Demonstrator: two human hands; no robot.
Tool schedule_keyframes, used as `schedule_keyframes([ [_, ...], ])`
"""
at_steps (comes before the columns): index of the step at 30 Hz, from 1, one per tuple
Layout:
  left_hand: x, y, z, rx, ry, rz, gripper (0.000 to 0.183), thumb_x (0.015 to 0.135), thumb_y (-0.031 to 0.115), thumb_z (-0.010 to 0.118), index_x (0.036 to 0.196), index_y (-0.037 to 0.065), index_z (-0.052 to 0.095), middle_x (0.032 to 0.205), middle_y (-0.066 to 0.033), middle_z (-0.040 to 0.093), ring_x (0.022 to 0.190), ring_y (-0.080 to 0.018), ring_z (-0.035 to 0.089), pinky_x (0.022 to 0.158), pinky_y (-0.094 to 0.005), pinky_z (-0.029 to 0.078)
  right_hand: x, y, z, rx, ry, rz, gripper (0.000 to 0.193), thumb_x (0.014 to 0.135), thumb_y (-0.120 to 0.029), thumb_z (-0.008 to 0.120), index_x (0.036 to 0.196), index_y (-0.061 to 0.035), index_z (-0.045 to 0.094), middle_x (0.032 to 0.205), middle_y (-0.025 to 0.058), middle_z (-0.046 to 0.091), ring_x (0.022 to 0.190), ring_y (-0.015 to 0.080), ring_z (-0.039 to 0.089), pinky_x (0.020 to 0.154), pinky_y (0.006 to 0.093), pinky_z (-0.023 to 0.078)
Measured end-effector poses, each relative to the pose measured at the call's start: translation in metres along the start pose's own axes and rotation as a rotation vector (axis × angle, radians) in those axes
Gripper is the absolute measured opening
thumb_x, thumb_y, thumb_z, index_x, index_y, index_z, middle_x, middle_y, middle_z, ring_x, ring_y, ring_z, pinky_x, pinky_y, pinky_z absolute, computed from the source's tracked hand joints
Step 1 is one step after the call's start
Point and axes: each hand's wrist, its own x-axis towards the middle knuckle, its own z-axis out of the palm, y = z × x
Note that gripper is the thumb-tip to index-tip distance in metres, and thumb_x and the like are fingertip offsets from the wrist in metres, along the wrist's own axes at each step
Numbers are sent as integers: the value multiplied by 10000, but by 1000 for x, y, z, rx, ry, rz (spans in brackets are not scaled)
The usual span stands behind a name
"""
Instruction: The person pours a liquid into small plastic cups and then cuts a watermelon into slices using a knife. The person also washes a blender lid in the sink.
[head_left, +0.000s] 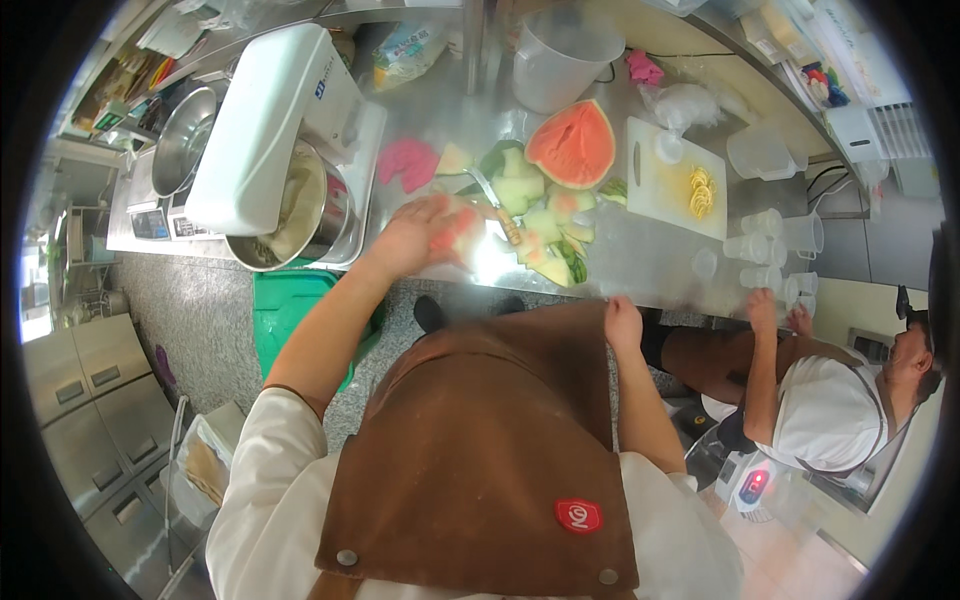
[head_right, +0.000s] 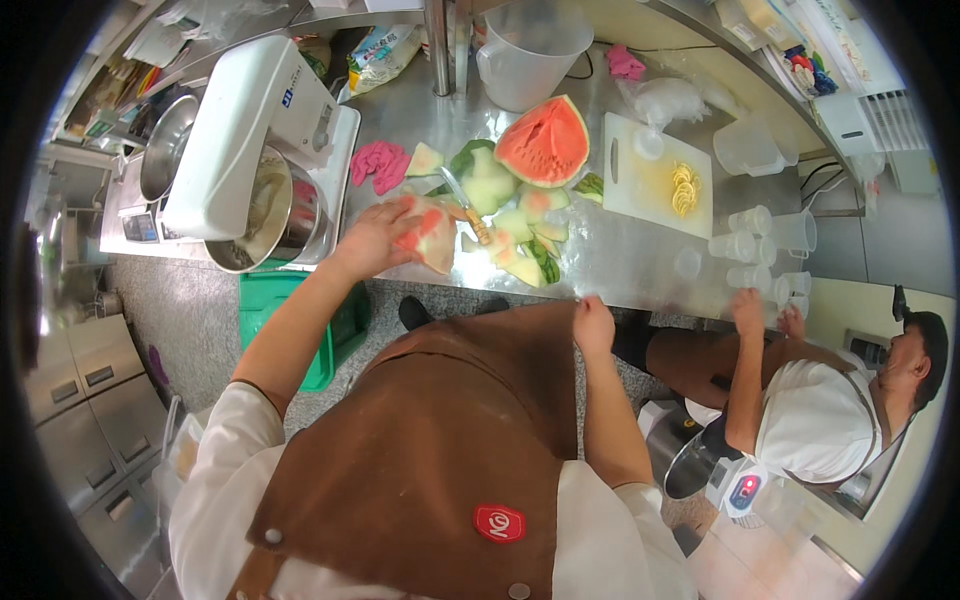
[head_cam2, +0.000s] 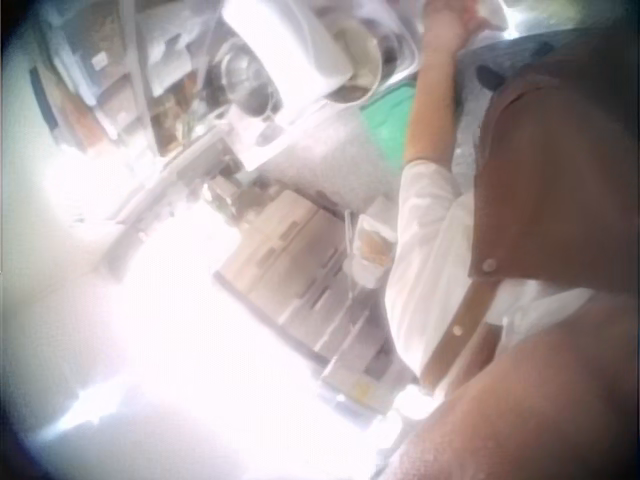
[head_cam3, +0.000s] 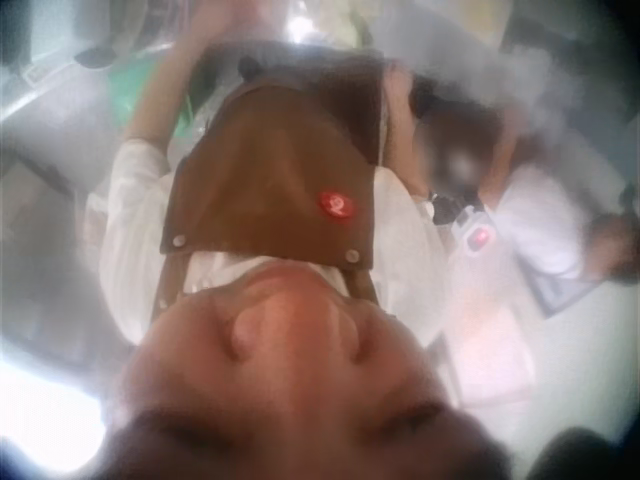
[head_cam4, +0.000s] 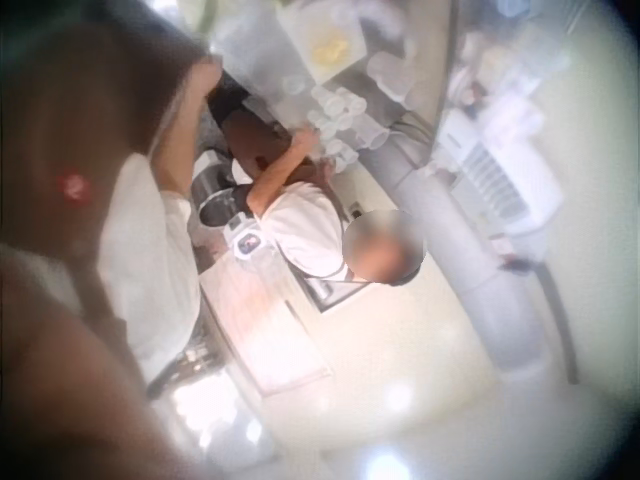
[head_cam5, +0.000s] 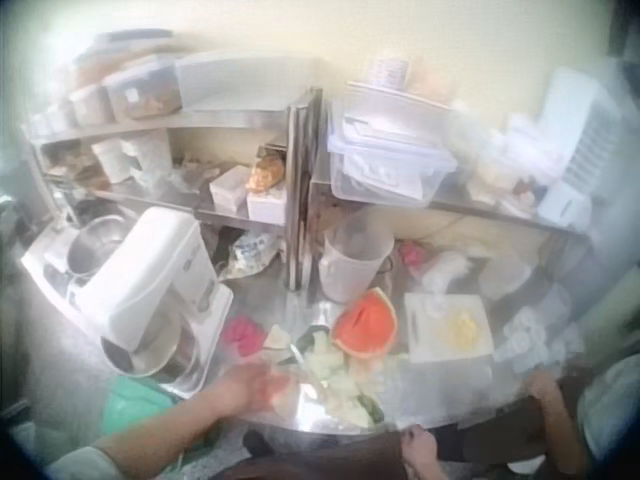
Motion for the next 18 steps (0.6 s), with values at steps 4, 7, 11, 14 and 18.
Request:
schedule_keyframes([
  [4, 2, -14, 13, 29, 65, 41, 713, 806, 447, 832, 1423, 160, 618, 1494, -179, 545, 1409, -394, 485, 1179, -495, 400, 61, -138, 2, 350, -59, -167, 193, 972, -200, 678, 1087, -46, 700, 929, 217, 726, 857, 370, 720, 758, 418, 563],
  [7, 2, -4, 7, 59, 71, -1, 725, 806, 490, 821, 1420, 162, 622, 1466, -182, 564, 1372, -396, 520, 1160, -494, 421, 105, -188, 24, 610, -212, -65, 237, 974, -233, 671, 1077, -22, 704, 893, 191, 734, 818, 326, 725, 743, 407, 561],
  [11, 5, 8, 16, 132, 101, -177, 712, 813, 536, 801, 1394, 159, 637, 1416, -179, 591, 1287, -392, 576, 1114, -491, 451, 141, -216, 43, 736, -470, 86, 270, 958, -280, 667, 1018, -23, 722, 897, 212, 737, 852, 359, 725, 761, 441, 559],
  [14, 12, 33, 22, 184, 95, -330, 688, 820, 554, 788, 1361, 152, 655, 1375, -177, 607, 1219, -386, 605, 1064, -487, 473, 130, -217, 50, 488, -417, -48, 284, 939, -292, 648, 974, -26, 739, 897, 218, 745, 887, 387, 726, 786, 483, 558],
  [18, 15, 36, 24, 181, 81, -386, 637, 860, 503, 778, 1355, 125, 643, 1329, -180, 627, 1168, -387, 628, 1031, -489, 486, 122, -216, 68, 127, -383, -132, 275, 936, -252, 600, 988, -21, 742, 973, 211, 756, 929, 416, 722, 827, 523, 565],
])
